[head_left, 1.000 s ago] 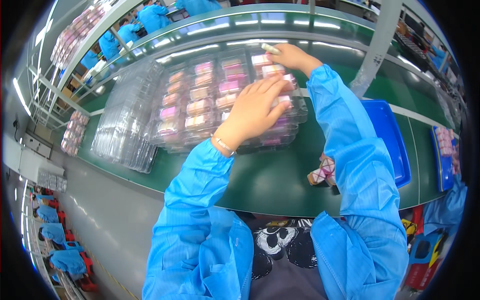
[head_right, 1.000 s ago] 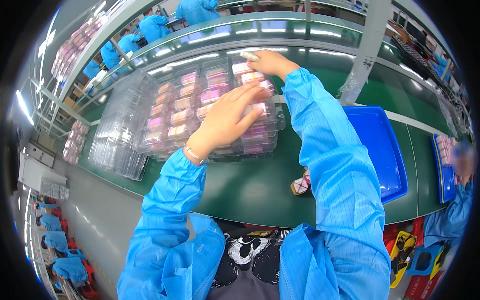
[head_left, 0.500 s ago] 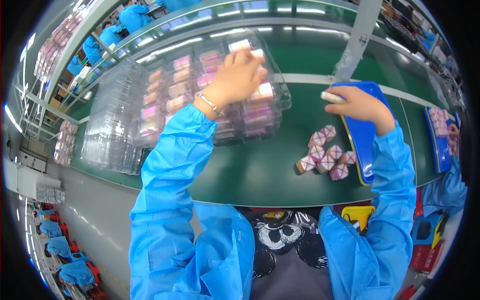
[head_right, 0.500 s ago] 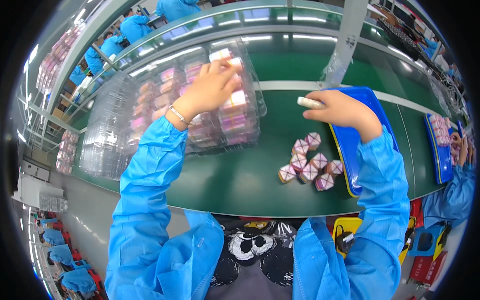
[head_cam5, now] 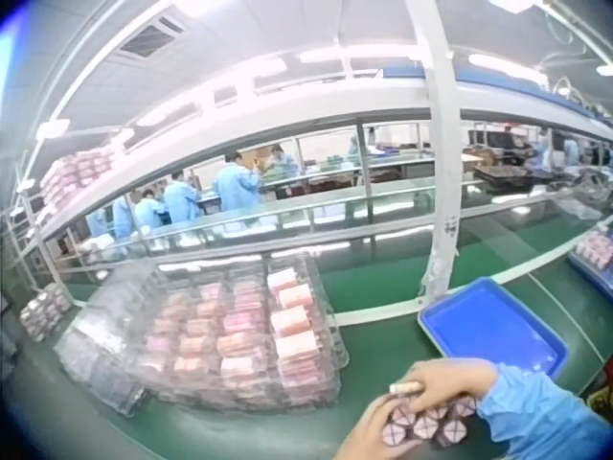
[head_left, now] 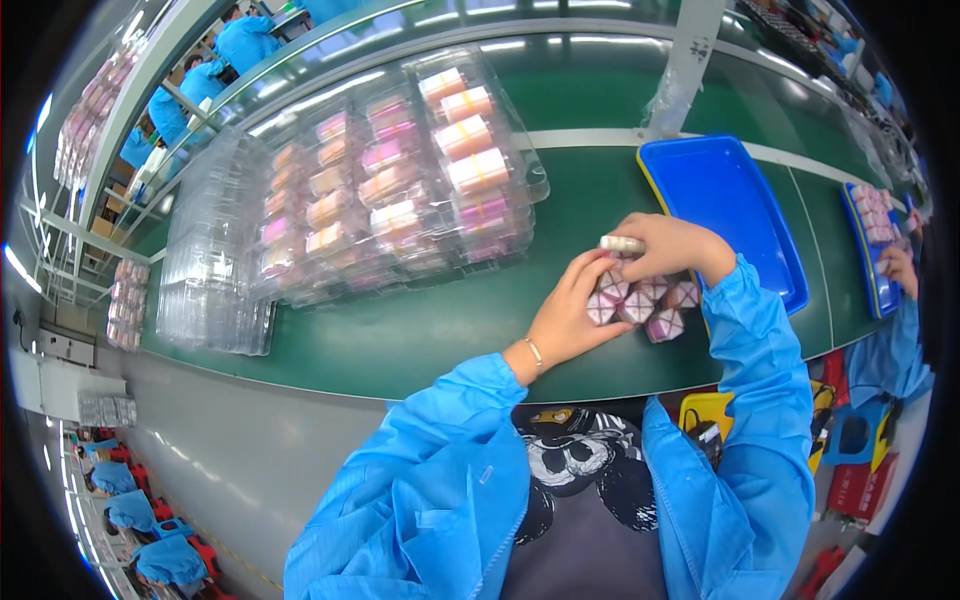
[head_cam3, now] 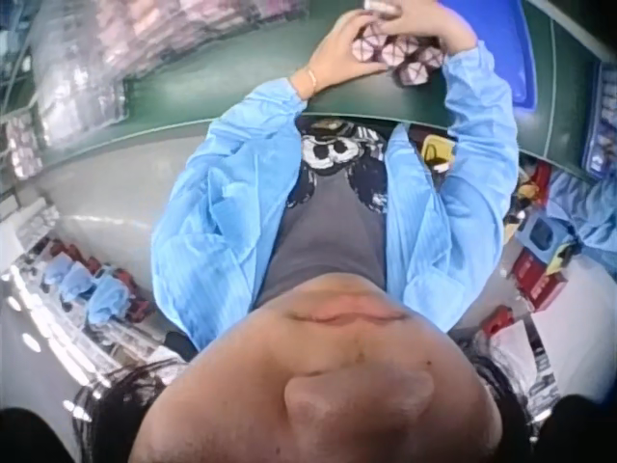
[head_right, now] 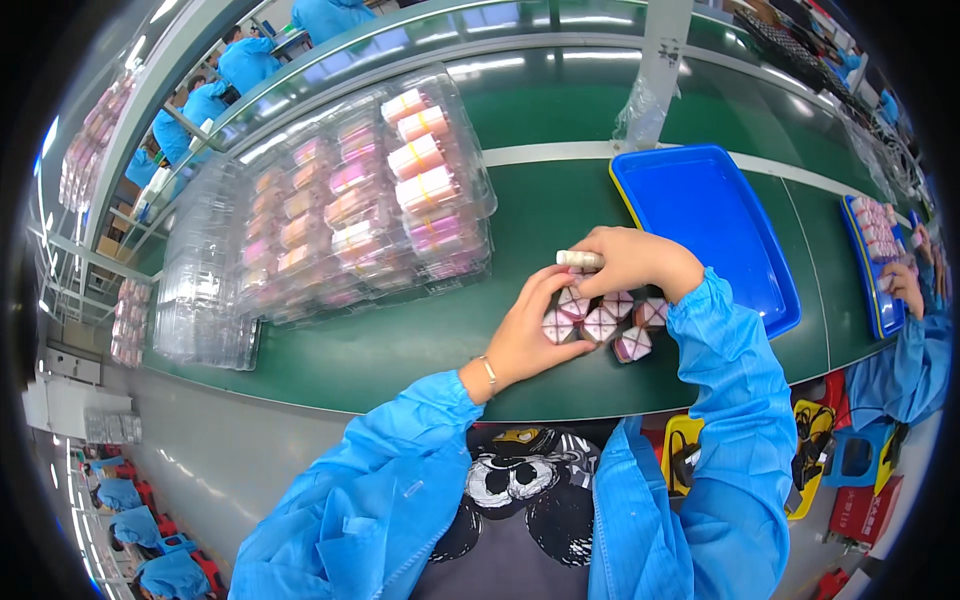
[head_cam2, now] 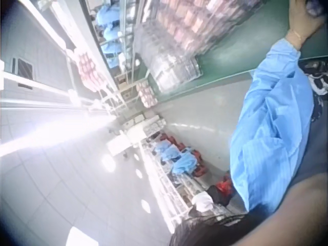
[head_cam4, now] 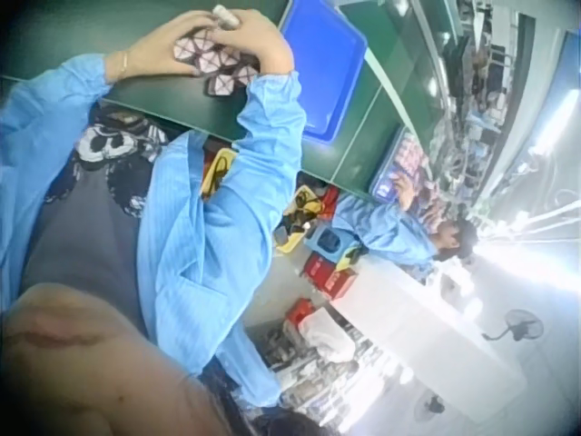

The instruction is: The recorder uses a stamp-like tool to mark or seal small pink and white objects on an assembly line.

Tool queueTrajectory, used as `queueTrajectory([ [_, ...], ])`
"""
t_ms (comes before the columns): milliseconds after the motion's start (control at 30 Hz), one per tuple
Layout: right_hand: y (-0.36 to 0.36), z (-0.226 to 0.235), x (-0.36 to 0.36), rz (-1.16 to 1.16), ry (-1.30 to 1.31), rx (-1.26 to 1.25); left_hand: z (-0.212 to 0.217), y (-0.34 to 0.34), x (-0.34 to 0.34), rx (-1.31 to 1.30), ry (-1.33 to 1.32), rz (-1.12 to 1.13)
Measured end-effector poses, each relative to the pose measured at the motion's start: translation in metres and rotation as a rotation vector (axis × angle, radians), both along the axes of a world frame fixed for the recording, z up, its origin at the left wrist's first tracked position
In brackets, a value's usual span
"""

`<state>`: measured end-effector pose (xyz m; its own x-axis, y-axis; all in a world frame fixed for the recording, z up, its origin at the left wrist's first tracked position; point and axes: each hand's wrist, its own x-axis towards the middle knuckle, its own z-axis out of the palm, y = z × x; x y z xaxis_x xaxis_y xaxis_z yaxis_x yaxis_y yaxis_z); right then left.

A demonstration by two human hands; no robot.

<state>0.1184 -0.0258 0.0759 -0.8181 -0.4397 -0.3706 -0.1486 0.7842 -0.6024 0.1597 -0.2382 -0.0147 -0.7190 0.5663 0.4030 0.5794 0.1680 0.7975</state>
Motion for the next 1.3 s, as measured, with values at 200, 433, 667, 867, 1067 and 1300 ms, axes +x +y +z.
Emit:
queueTrajectory([
  [200, 0.007, -0.020, 0.000, -0.043, 0.187, -0.096, 0.002, 0.002, 0.002, -0.003, 0.001, 0.018],
  [433, -0.006, -0.001, 0.005, -0.157, 0.066, -0.101, -0.003, 0.014, 0.012, 0.159, -0.061, 0.063],
  [667, -0.039, 0.063, 0.014, -0.035, 0.353, -0.359, 0.049, -0.014, 0.006, 0.108, 0.363, 0.259],
  [867, -0.109, 0.124, -0.057, 0.368, 0.987, -0.527, 0.156, -0.097, -0.032, -0.096, 0.782, 0.480],
  [1067, -0.187, 0.118, -0.163, 0.567, 0.949, -0.513, 0.158, -0.164, -0.094, -0.285, 0.796, 0.615],
  [1300, -0.195, 0.090, -0.176, 0.559, 0.925, -0.326, 0.143, -0.172, -0.092, -0.387, 0.626, 0.655],
])
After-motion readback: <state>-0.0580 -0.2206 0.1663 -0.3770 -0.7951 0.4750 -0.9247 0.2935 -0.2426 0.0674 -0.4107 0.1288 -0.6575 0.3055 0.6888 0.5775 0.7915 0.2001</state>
